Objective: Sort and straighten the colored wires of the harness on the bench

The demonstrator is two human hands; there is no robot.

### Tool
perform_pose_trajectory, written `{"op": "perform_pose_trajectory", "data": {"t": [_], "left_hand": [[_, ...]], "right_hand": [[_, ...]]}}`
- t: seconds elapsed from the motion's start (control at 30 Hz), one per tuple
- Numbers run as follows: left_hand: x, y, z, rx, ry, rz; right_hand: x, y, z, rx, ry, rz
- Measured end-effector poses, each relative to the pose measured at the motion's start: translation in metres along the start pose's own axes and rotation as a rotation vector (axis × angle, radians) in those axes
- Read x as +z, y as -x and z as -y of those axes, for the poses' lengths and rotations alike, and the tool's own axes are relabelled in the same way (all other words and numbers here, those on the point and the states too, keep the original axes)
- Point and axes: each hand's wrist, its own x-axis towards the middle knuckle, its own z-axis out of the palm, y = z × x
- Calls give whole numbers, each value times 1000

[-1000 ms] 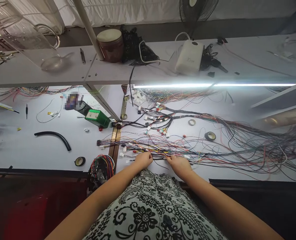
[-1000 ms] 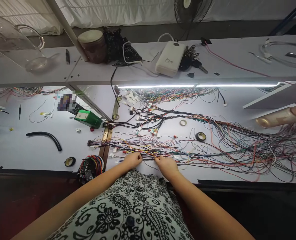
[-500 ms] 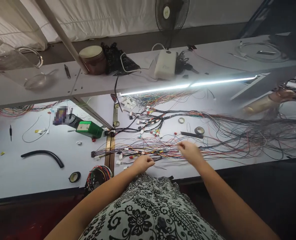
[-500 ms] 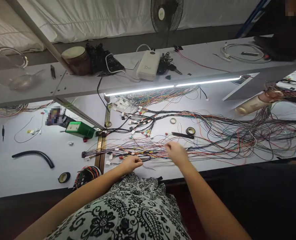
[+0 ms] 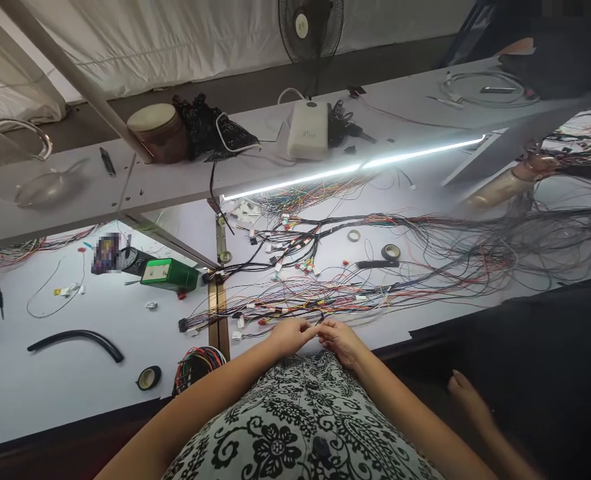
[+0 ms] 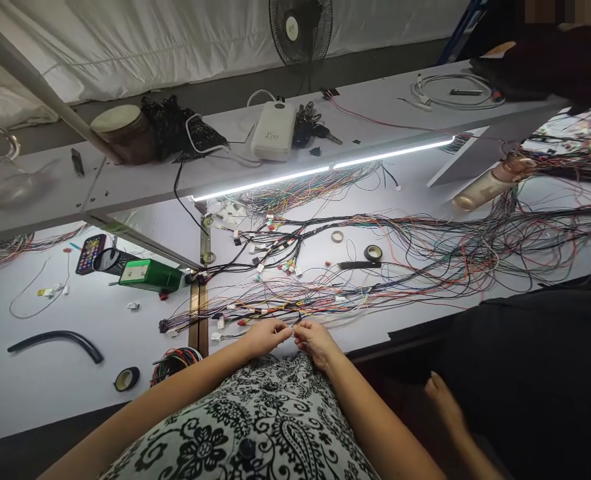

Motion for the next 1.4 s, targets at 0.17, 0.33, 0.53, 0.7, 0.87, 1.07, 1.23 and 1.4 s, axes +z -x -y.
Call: {"op": "perform_pose_trajectory", "data": {"t": [0.17, 0.33, 0.53, 0.7, 0.87, 1.07, 1.23, 1.4], "left_hand": [[9, -20, -2, -78, 229, 74], [14, -35, -2, -171, 415, 146], [18, -35, -6, -272, 689, 248], [22, -37, -8, -313, 856, 277], [25, -40, -8, -327, 951, 251], [25, -36, -7, -339, 992, 268], [25, -34, -10, -353, 930, 242], [28, -34, -7, -430, 861, 278]], "right_hand": [[1, 2, -8, -41, 2, -15], [1, 3, -13, -104, 94, -41], [-5, 11, -12, -191, 155, -75], [-7, 11, -11, -197, 161, -26], [-10, 7, -15, -157, 97, 14], [-12, 8, -18, -39, -48, 29], [-11, -1, -13, -4, -189, -53], [-10, -13, -11, -100, -250, -46]]}}
